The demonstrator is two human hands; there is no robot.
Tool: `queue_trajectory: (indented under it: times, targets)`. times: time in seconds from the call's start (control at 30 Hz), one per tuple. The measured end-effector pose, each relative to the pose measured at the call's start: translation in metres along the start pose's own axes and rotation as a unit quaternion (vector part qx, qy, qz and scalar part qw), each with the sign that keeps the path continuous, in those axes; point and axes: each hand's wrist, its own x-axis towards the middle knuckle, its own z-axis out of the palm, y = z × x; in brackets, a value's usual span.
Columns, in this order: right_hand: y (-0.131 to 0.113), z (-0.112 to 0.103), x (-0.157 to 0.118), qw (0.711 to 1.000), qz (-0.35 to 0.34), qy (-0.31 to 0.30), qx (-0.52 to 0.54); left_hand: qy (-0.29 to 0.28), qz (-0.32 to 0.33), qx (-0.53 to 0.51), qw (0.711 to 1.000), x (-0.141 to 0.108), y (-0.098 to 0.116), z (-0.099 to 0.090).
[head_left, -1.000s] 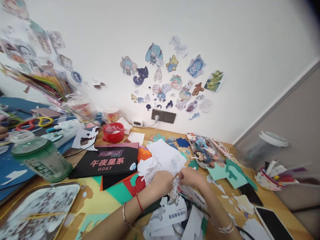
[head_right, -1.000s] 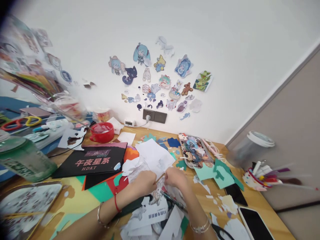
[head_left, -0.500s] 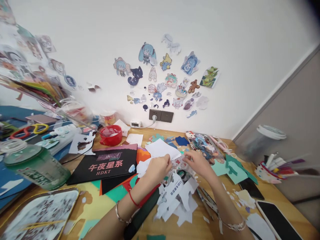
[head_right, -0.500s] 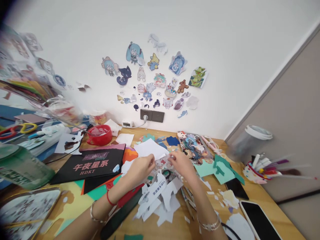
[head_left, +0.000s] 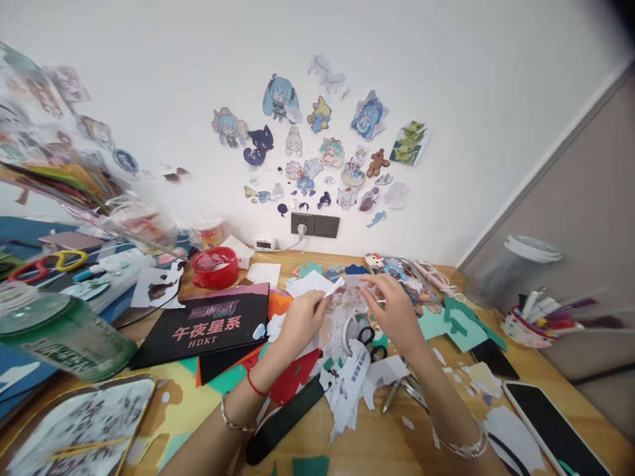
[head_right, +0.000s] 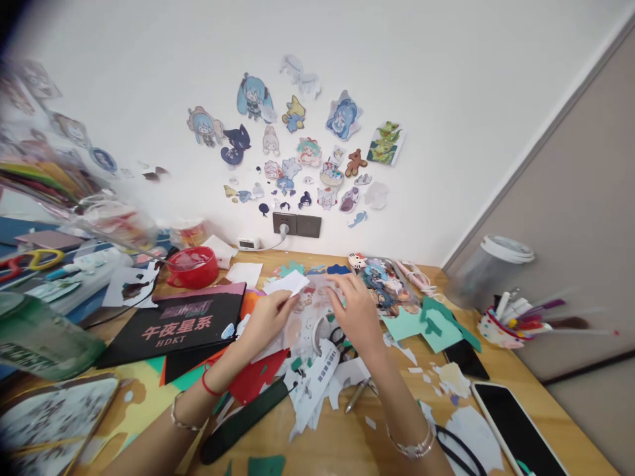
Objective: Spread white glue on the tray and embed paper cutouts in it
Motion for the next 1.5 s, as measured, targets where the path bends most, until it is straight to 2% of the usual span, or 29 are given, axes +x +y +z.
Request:
queue_trajectory:
  times: [0.17, 0.33, 0.43, 0.57, 0.7, 0.8, 0.9, 1.0, 1.2, 1.5]
  targets:
    - [0.004, -0.002, 0.001, 1.000, 0.005, -0.009, -0.002, 0.071, -0.050, -0.083, 0.993, 0.006, -0.006, -0.015]
    - [0.011, 0.004, 0.001, 1.000, 0.001, -0.019, -0.007, 0.155, -0.088, -0.157, 0.971, 0.009, -0.012, -0.034]
    - [0.009, 0.007, 0.000, 0.999, -0.018, -0.028, -0.002, 0.187, -0.100, -0.201, 0.956, 0.009, -0.013, -0.041]
    - [-0.010, 0.013, -0.004, 0.995, -0.076, -0.062, 0.005, 0.180, -0.116, -0.280, 0.936, 0.009, -0.012, -0.041]
    - [-0.035, 0.022, -0.011, 0.983, -0.162, -0.083, -0.012, 0.134, -0.133, -0.365, 0.912, 0.009, -0.008, -0.038]
    - [-0.044, 0.029, -0.015, 0.974, -0.217, -0.038, -0.049, 0.098, -0.141, -0.410, 0.896, 0.008, -0.003, -0.037]
    - [-0.043, 0.032, -0.016, 0.965, -0.252, 0.027, -0.071, 0.074, -0.146, -0.439, 0.884, 0.007, -0.001, -0.037]
    - [-0.039, 0.033, -0.015, 0.955, -0.278, 0.062, -0.079, 0.058, -0.147, -0.459, 0.874, 0.007, 0.001, -0.038]
    - [-0.037, 0.032, -0.018, 0.928, -0.323, 0.157, -0.097, 0.050, -0.147, -0.488, 0.859, 0.007, 0.005, -0.043]
    - [-0.042, 0.026, -0.031, 0.869, -0.380, 0.275, -0.156, 0.055, -0.157, -0.515, 0.841, 0.002, 0.022, -0.048]
